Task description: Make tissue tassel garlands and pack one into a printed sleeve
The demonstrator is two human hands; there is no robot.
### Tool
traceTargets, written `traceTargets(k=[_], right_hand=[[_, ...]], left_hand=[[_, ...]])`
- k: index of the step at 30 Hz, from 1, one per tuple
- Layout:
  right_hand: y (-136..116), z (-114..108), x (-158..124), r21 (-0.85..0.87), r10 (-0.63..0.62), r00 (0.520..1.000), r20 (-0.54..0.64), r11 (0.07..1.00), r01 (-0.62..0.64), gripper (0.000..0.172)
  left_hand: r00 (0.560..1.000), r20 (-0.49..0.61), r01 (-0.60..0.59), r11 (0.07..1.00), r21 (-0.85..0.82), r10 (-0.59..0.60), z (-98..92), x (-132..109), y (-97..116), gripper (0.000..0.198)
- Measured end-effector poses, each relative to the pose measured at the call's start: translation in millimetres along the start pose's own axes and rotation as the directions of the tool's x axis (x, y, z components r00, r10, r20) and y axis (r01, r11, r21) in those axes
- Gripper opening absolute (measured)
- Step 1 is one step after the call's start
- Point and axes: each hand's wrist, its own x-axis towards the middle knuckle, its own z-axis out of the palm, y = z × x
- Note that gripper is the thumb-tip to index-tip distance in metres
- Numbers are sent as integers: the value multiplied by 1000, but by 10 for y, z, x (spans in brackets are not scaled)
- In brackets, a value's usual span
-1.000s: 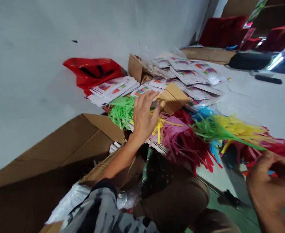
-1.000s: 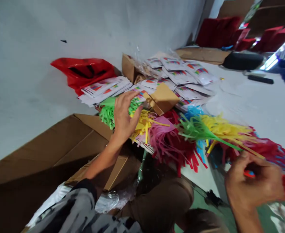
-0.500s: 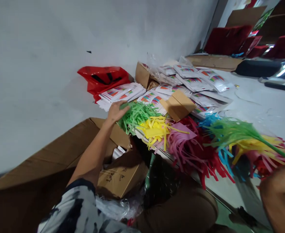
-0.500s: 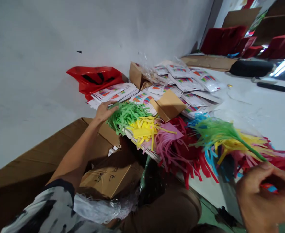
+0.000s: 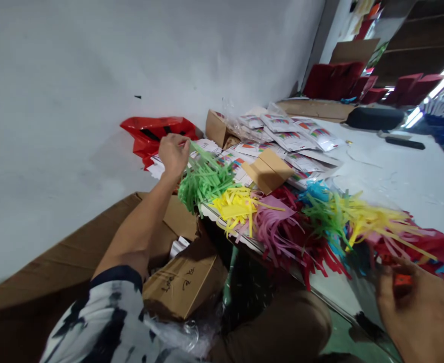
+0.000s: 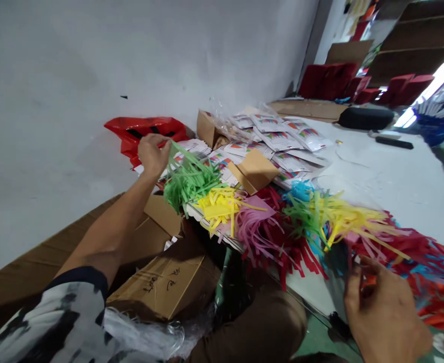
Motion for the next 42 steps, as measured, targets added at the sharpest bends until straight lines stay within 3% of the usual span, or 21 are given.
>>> traceTargets(k=[3, 6, 9, 11, 14, 17, 21, 23, 26, 28, 31, 34, 39, 42], right_hand=[[-103, -111, -86, 12, 9, 999, -38, 1000, -8, 38], [-184, -169, -165, 66, 4, 999, -44, 998, -1, 31], [-194, -222, -236, 100, -8, 999, -37, 995, 12, 30], [-181, -271, -284, 119, -22, 999, -39, 993, 27, 32], [-154, -367, -361, 135, -26, 998, -55, 990, 34, 34], [-122, -458, -436, 148, -40, 997, -66, 988, 49, 36], [-110, -496, -484, 178, -29, 999, -42, 983, 36, 43], [-138, -475, -483, 204, -31, 999, -35, 978, 37, 42], [-194, -451, -489, 232, -37, 998, -47, 972, 47, 38], [-207, -471, -518, 234, -43, 998, -49, 971, 53, 37], [-180, -533, -589, 259, -77, 996, -37, 962, 84, 37], [-173, -542, -637, 270, -86, 996, -13, 959, 87, 37], [-353, -416, -629, 302, -162, 986, -40, 939, 167, 29], [-517, -353, -617, 322, -165, 985, -50, 931, 172, 28]], left_hand=[[997, -69, -44, 986, -163, 33, -85, 319, 98, 19], [986, -119, -144, 960, -240, 118, -143, 521, 335, 14], [959, -66, -285, 929, -237, 277, -151, 641, 621, 6], [945, -63, -327, 915, -235, 322, -137, 702, 803, 3], [952, -129, -302, 916, -264, 276, -166, 762, 1054, 3], [945, -233, -303, 880, -366, 229, -323, 774, 1284, 9], [858, -447, -451, 788, -419, 253, -504, 785, 1524, 19], [844, -446, -482, 788, -384, 299, -439, 806, 1605, 17], [887, -193, -461, 808, -366, 419, -188, 837, 1662, 10], [923, -160, -384, 840, -384, 349, -32, 872, 1650, 9], [955, -214, -281, 865, -417, 207, 78, 993, 1572, 9], [980, -138, -193, 862, -470, 144, 81, 1207, 1472, 7], [992, -61, 60, 840, -539, -110, -1, 1678, 1464, 17], [995, -88, -1, 846, -533, -55, -84, 1806, 1613, 17]])
